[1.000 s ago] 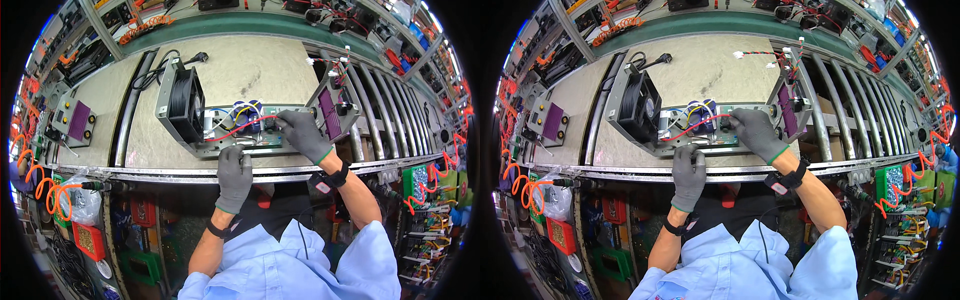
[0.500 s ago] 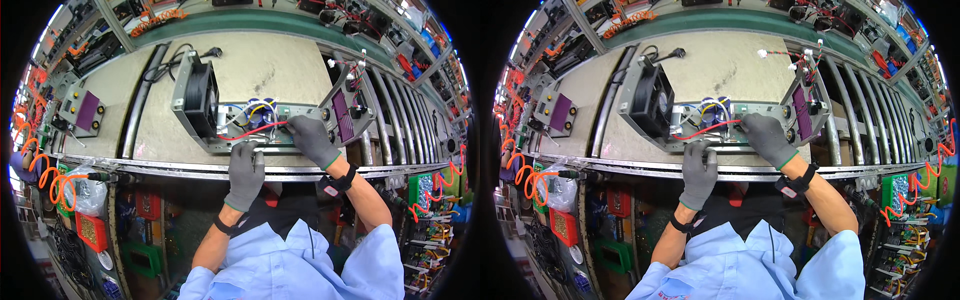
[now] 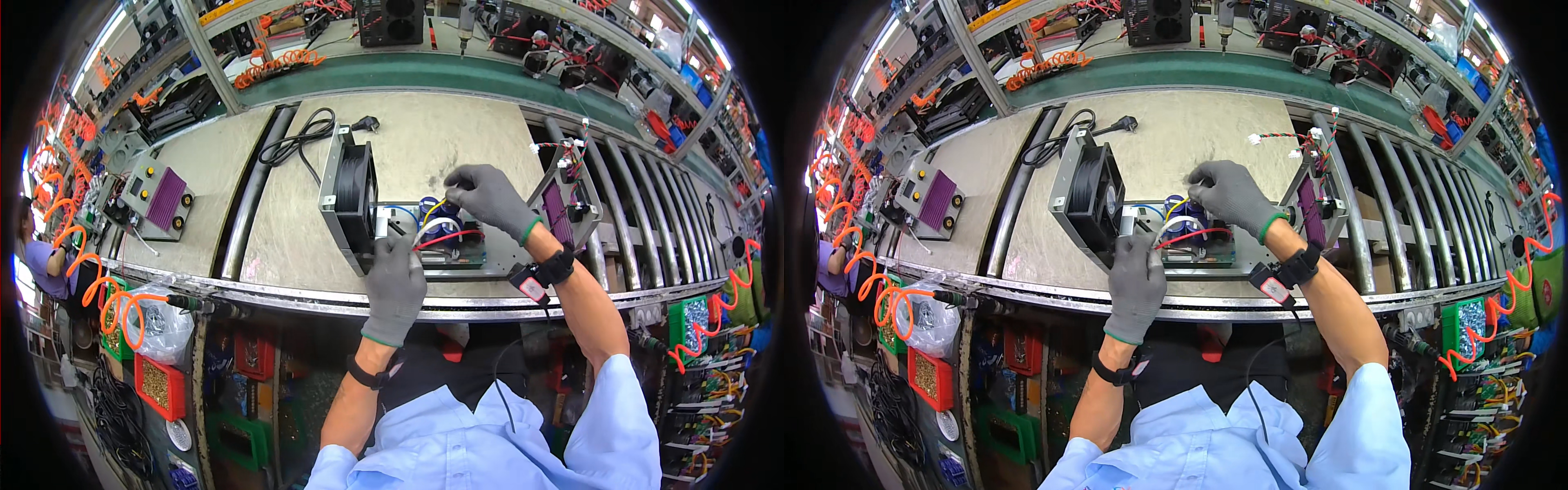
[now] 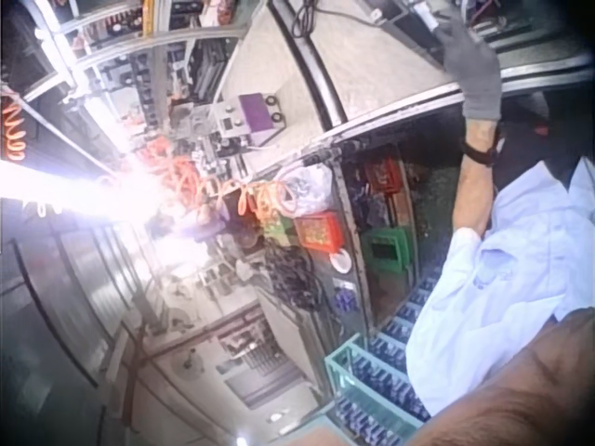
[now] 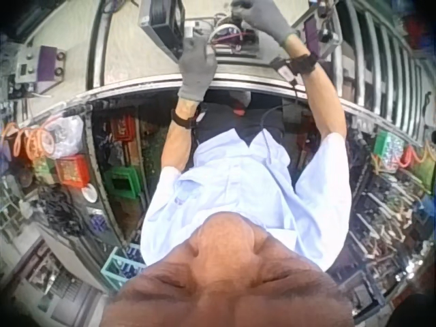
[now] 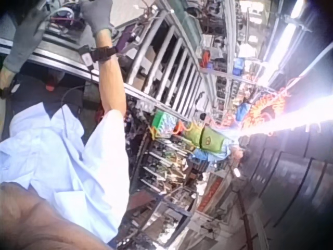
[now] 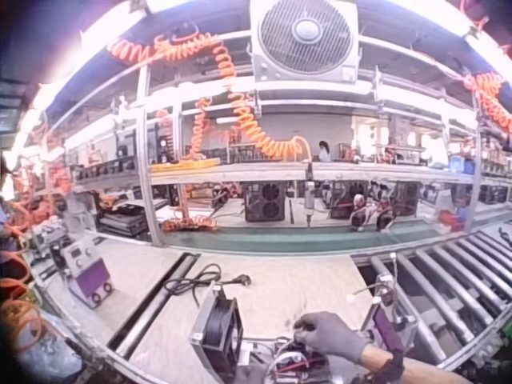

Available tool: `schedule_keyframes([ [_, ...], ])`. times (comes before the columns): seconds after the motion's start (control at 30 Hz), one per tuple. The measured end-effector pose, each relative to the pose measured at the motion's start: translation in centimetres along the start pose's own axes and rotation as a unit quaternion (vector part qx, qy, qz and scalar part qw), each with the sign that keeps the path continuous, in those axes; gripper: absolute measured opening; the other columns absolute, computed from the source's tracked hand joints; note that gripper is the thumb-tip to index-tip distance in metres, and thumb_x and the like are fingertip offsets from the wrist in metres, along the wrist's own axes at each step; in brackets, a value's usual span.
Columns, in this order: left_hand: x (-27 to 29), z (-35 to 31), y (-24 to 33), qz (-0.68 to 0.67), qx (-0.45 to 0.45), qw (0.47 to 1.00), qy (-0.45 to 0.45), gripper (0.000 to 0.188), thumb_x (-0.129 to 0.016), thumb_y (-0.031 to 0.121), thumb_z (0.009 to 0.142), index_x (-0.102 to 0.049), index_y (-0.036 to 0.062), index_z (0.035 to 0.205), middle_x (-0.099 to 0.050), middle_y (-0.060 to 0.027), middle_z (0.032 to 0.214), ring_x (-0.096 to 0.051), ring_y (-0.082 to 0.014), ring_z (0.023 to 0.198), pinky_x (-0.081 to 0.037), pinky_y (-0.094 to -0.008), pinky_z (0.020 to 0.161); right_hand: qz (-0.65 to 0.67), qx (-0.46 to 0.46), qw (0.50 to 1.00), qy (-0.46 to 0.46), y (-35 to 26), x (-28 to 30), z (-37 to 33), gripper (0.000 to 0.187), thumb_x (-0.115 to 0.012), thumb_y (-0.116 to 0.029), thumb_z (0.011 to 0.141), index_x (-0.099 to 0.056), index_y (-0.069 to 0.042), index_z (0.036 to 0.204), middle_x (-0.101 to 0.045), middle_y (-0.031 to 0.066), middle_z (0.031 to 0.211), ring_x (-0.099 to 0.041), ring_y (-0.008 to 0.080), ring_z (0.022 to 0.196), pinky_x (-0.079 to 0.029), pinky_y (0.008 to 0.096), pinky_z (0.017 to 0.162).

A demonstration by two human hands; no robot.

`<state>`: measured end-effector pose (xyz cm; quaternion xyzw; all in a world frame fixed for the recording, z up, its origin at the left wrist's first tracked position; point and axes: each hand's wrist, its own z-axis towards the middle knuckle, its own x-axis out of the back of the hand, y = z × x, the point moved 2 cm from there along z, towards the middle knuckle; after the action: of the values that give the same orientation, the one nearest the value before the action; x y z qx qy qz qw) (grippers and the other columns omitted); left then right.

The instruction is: Assembling electronic components and wiring into a metal chassis using a pneumatic screwdriver.

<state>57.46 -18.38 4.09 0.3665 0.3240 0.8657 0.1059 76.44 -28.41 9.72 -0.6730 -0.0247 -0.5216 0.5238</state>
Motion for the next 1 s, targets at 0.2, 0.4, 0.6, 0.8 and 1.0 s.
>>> schedule_keyframes([
  [0.2, -1.7, -1.3, -2.8, 0.094, -0.028, 0.991, -0.090, 0.039, -0.059, 0.006, 0.081, -0.060, 0.0043, 0.120, -0.062, -0.0195, 0.115, -0.067, -0.0346, 0.085, -0.055, -0.0446, 0.068, -0.001, -0.073, 0.991, -0.109, 0.5, 0.5, 0.6, 0.033, -0.071, -0.030, 0.085, -0.076, 0.000, 0.096, -0.074, 0.0162, 0.083, -0.072, 0.0281, 0.077, -0.056, 0.0376, 0.077],
  [0.4, -2.2, -0.5, -6.9, 0.002, -0.190, 0.976, -0.105, 0.049, -0.054, 0.004, 0.080, -0.062, 0.0022, 0.129, -0.060, -0.0061, 0.082, -0.048, -0.0192, 0.065, -0.043, -0.0345, 0.062, -0.066, 0.096, 0.989, -0.087, 2.7, -1.4, 1.4, 0.038, -0.066, -0.036, 0.073, -0.073, 0.001, 0.076, -0.065, 0.0210, 0.065, -0.060, 0.0308, 0.057, -0.049, 0.0447, 0.060],
  [0.6, -2.8, 2.0, -6.6, 0.159, -0.228, 0.947, -0.161, 0.035, -0.059, 0.027, 0.094, -0.061, 0.0039, 0.120, -0.064, -0.0243, 0.111, -0.065, -0.0390, 0.098, -0.052, -0.0470, 0.085, -0.190, 0.061, 0.970, -0.138, 2.3, -3.0, 3.3, 0.034, -0.070, -0.031, 0.069, -0.075, -0.001, 0.083, -0.071, 0.0196, 0.080, -0.067, 0.0334, 0.073, -0.053, 0.0447, 0.068],
  [0.8, -4.9, 2.0, -6.7, 0.176, -0.258, 0.940, -0.139, 0.037, -0.060, 0.022, 0.092, -0.061, 0.0024, 0.124, -0.064, -0.0242, 0.117, -0.064, -0.0388, 0.103, -0.051, -0.0461, 0.089, -0.223, 0.023, 0.961, -0.160, 2.3, -3.4, 4.7, 0.037, -0.070, -0.028, 0.072, -0.076, -0.004, 0.099, -0.075, 0.0122, 0.104, -0.069, 0.0314, 0.094, -0.055, 0.0440, 0.080],
  [1.0, -4.3, 1.9, -6.0, 0.149, -0.295, 0.934, -0.135, 0.041, -0.061, 0.017, 0.091, -0.061, 0.0008, 0.128, -0.063, -0.0241, 0.124, -0.062, -0.0386, 0.108, -0.049, -0.0452, 0.093, -0.160, 0.160, 0.974, 0.033, 1.7, -1.1, 2.4, 0.024, -0.068, -0.026, 0.076, -0.076, -0.005, 0.083, -0.073, 0.0190, 0.089, -0.070, 0.0334, 0.083, -0.055, 0.0431, 0.073],
])
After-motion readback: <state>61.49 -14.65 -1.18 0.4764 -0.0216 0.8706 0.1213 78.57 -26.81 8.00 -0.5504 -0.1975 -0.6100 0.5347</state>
